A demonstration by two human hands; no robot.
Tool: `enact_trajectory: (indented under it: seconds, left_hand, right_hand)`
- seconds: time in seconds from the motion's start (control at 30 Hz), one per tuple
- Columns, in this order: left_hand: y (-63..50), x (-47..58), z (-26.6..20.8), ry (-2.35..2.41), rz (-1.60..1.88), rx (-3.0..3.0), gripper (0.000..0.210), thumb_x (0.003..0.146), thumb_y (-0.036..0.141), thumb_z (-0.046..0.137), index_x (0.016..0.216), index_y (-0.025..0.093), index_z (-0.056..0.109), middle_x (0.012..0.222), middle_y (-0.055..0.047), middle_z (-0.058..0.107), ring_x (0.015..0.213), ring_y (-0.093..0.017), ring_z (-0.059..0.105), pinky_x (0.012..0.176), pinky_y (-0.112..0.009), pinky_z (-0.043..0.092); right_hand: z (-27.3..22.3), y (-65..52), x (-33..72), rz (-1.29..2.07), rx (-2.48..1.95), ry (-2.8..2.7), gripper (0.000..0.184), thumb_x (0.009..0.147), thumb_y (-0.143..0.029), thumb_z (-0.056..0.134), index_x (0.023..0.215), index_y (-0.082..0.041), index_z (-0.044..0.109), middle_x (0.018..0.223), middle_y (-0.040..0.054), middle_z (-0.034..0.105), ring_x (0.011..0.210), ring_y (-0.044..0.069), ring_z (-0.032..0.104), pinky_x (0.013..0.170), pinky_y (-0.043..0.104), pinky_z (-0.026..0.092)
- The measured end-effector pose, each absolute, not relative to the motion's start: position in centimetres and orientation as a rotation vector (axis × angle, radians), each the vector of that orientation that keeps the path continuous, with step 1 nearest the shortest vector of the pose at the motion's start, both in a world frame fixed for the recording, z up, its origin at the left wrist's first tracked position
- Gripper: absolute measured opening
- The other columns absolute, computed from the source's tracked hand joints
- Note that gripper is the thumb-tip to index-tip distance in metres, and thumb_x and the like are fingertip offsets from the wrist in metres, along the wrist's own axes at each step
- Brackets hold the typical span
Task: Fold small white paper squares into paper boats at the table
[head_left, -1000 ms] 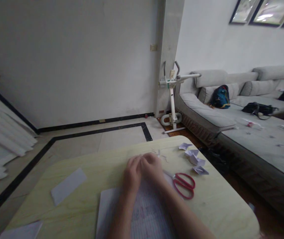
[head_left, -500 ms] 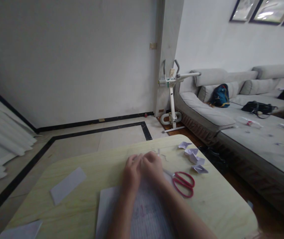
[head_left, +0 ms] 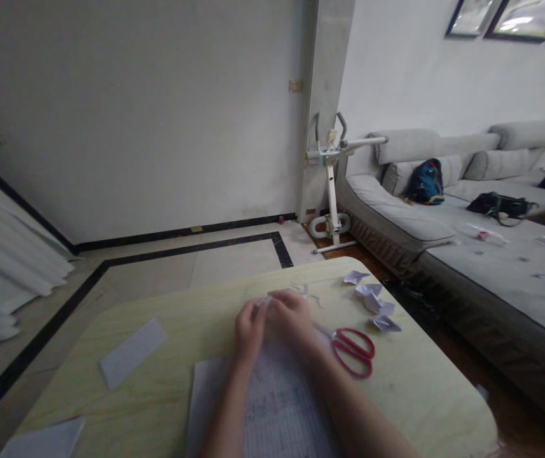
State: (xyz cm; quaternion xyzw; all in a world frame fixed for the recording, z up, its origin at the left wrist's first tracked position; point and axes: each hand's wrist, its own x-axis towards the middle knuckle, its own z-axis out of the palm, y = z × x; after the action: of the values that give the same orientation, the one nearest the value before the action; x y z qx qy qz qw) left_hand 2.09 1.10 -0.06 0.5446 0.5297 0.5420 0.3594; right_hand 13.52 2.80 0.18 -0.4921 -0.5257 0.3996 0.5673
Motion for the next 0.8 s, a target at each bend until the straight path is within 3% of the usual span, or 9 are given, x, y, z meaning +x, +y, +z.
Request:
enact_trajectory:
  seconds: [0.3, 0.8]
  left_hand:
    - [1.32, 2.15, -0.04, 1.241, 1.417, 1.217, 0.028, 0.076, 0.039, 0.059, 0.090, 0.014, 0.063, 0.086, -0.006, 0.068, 0.082, -0.019, 0.062, 0.073, -0.027, 0.047]
    - [1.25, 2.13, 0.18, 1.262, 1.362, 1.310, 0.032, 0.078, 0.040, 0.056, 0.093, 0.014, 0.068, 0.093, -0.008, 0.070, 0.088, -0.021, 0.063, 0.079, -0.030, 0.048]
  right_hand:
    - [0.78, 2.69, 13.54, 1.128, -1.096, -1.155, 0.012, 0.069, -0.025, 0.064, 0.074, -0.018, 0.071, 0.074, 0.0038, 0.070, 0.074, 0.019, 0.063, 0.071, 0.029, 0.047]
    - [0.38, 2.91, 13.65, 1.014, -1.146, -1.142, 0.008, 0.066, -0.023, 0.062, 0.062, -0.017, 0.062, 0.060, -0.0004, 0.061, 0.061, 0.014, 0.055, 0.060, 0.025, 0.044]
